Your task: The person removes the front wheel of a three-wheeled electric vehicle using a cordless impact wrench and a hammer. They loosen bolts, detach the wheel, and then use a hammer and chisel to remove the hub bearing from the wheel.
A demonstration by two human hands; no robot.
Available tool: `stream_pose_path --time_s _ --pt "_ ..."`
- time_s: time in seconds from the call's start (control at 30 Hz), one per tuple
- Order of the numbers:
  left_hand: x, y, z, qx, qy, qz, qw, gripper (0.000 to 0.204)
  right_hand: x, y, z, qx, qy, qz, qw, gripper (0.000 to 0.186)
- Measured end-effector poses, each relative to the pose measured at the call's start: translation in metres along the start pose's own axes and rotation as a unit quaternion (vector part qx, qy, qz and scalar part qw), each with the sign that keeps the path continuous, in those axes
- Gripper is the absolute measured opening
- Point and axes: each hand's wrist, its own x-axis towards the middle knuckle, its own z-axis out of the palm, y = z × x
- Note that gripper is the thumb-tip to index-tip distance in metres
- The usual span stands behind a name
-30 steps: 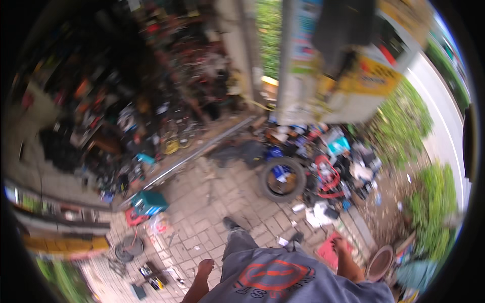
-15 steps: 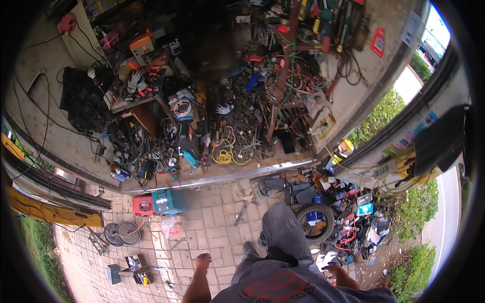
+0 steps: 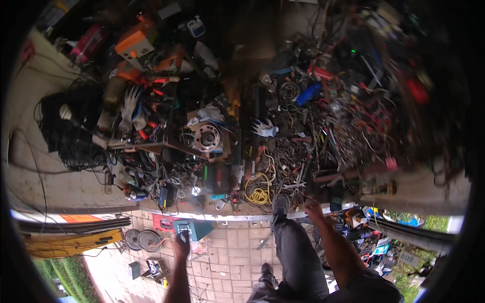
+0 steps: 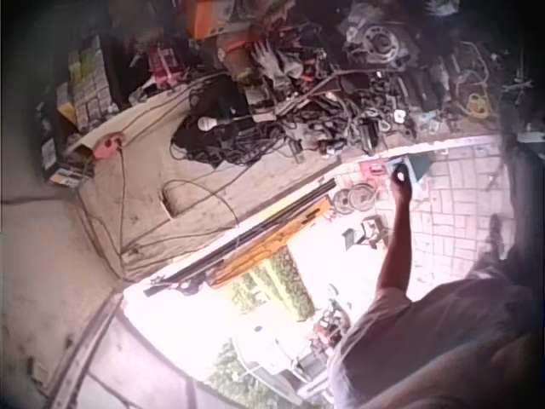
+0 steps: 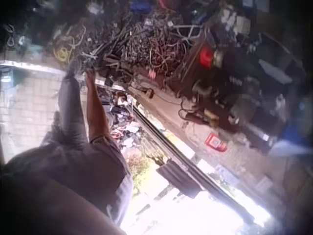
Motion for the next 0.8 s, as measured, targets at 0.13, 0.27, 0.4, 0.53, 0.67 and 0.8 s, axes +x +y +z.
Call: stream_pose_path --time_s 0.13,0.27,0.4,0.53,0.67,0.8 --pt "0.255 0.125 -0.092 0.071 0.156 0.26 0.95 0.039 0.159 -0.109 0.038 -0.115 0.062 -0.185 0.974 0.016" --pt "0.376 0.206 -0.08 0.142 0.214 0.275 0.927 0.054 0.276 -0.186 0.064 -0.091 0.036 -0.099 0.99 0.039" --pt "0.395 0.226 -0.045 0.276 0.208 0.211 0.914 0.065 0.366 -0.204 0.079 -0.094 0.017 -0.122 0.988 0.049" --pt "0.408 0.232 -0.043 0.246 0.179 0.226 0.925 0.073 0.43 -0.159 0.084 -0.148 0.017 -0.024 0.989 0.057" --pt "0.401 0.221 -0.044 0.282 0.166 0.176 0.928 0.077 0.447 -0.199 0.102 0.061 -0.048 0.085 0.993 0.042" --pt "0.403 0.229 -0.047 0.277 0.152 0.172 0.933 0.077 0.43 -0.251 0.092 0.124 -0.078 0.134 0.98 0.042"
